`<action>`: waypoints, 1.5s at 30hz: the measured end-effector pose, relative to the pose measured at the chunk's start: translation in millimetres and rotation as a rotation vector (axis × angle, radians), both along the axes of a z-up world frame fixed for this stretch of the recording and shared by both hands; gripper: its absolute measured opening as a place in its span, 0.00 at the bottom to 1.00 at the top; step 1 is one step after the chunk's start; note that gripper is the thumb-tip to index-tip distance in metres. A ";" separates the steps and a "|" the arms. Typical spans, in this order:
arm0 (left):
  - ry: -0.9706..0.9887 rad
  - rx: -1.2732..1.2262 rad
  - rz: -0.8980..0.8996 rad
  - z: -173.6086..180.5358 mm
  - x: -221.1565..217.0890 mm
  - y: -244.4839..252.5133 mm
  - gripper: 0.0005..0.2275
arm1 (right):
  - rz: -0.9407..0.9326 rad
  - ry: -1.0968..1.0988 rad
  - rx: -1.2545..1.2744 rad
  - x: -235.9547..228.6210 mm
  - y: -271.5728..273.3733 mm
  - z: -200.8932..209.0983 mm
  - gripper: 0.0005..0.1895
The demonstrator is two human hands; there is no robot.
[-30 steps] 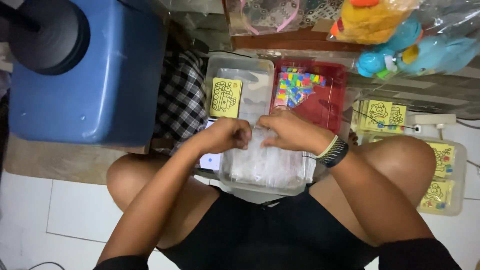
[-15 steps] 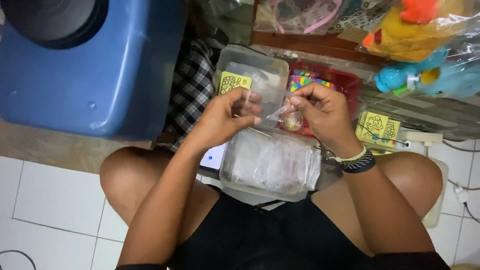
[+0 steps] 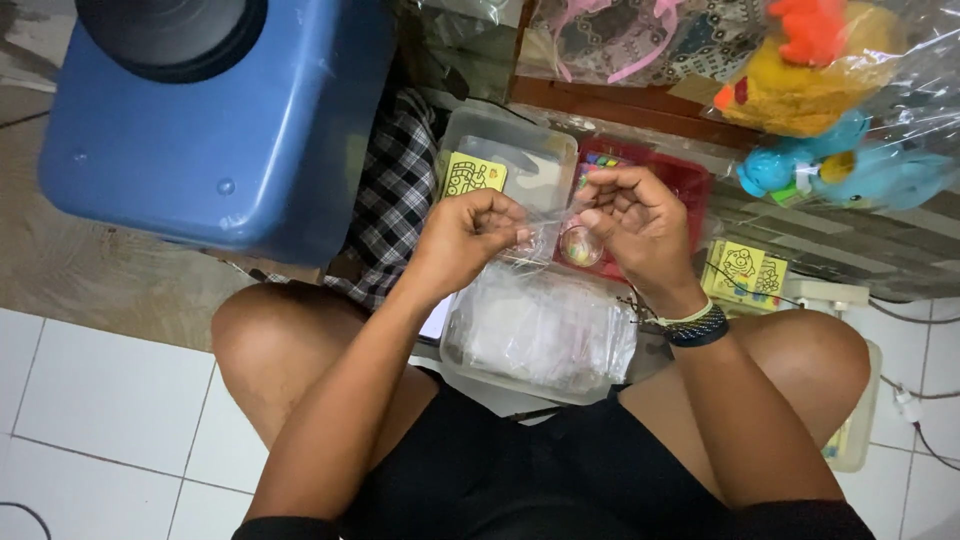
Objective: The person places a printed card and a small plastic toy component into a clear plastic bag and seals it, repeating this for different toy sets.
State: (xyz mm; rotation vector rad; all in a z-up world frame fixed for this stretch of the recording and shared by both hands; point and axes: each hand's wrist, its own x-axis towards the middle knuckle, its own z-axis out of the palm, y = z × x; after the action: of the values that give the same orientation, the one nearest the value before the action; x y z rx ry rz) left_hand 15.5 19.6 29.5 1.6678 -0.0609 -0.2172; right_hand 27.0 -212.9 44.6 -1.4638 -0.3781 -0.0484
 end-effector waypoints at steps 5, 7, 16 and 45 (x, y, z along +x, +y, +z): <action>0.069 -0.048 -0.013 -15.0 3.2 -5.3 0.11 | 0.065 -0.102 -0.137 4.0 -2.3 -10.5 0.12; 0.089 -0.074 -0.017 -11.3 -0.2 -8.9 0.12 | 0.051 -0.108 -0.198 1.9 -3.6 -11.5 0.06; 0.104 -0.171 -0.061 -3.3 -2.6 -11.9 0.14 | -0.150 0.034 -0.105 4.5 -8.9 -7.1 0.07; 0.050 -0.143 0.077 15.8 -6.7 -12.3 0.13 | -0.033 0.024 -0.132 -0.4 -5.5 13.4 0.04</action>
State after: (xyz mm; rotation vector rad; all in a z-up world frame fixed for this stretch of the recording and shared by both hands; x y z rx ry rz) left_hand 8.8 7.4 45.3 1.5187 0.0244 -0.1917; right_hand 26.6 -218.4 57.9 -1.5999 -0.3429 -0.0326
